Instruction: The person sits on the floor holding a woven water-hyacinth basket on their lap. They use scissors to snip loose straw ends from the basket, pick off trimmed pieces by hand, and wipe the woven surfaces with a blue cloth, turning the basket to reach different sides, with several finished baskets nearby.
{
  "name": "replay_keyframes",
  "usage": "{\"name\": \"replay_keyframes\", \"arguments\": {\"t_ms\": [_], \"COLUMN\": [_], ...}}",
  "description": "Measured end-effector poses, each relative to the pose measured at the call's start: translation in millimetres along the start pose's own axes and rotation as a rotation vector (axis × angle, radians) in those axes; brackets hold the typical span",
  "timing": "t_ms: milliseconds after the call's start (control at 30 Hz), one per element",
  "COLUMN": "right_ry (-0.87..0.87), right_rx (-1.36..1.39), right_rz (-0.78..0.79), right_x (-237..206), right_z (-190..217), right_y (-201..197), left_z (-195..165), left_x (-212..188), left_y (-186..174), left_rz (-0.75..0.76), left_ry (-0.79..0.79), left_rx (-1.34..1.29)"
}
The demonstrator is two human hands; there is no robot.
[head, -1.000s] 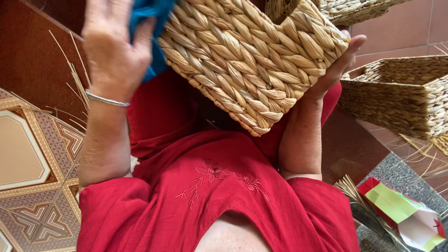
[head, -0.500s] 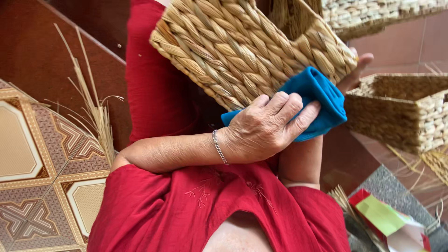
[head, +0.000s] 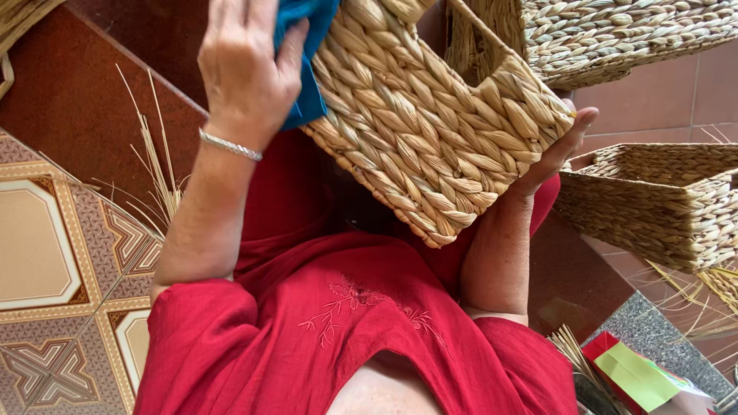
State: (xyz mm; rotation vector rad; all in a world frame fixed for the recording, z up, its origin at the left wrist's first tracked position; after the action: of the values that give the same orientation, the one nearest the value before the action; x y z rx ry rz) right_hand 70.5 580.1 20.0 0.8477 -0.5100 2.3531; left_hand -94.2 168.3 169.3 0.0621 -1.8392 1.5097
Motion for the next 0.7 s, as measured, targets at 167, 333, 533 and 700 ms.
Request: {"name": "replay_keyframes", "arguments": {"t_ms": [167, 333, 533, 700], "right_ry": [0.127, 0.752, 0.631, -0.218], "right_rx": [0.181, 0.937, 0.974, 0.015], "right_rz": [-0.123, -0.124, -0.093, 0.111], "right_x": [9.0, 31.5, 64.4, 79.8], "right_z": [-20.7, -3.0, 13.6, 33.1], "right_y": [-5.8, 18.5, 36.4, 54.2], "left_z": [-65.1, -111.3, -42.6, 32.9], "left_x": [-18.7, -30.2, -38.1, -58.2], "left_y": [-29.8, -66.0, -54.3, -15.2], "left_rz": [0.120, 0.262, 0.056, 0.285], "left_ry": [0.089, 0.158, 0.000, -0.815], "left_rx": [-0.077, -0.685, -0.695, -1.668]}}
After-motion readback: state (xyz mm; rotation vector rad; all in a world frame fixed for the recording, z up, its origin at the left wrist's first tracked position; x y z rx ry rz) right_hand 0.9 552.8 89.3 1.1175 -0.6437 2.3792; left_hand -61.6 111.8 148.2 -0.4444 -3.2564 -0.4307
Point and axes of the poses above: each hand's wrist, its own x-axis towards the middle knuckle, its own y-axis out of the palm, z = x × y, the point moved 4 cm from there along x, towards the middle knuckle, and after that the axes turned 14 degrees about x, right-handed, at the moved point
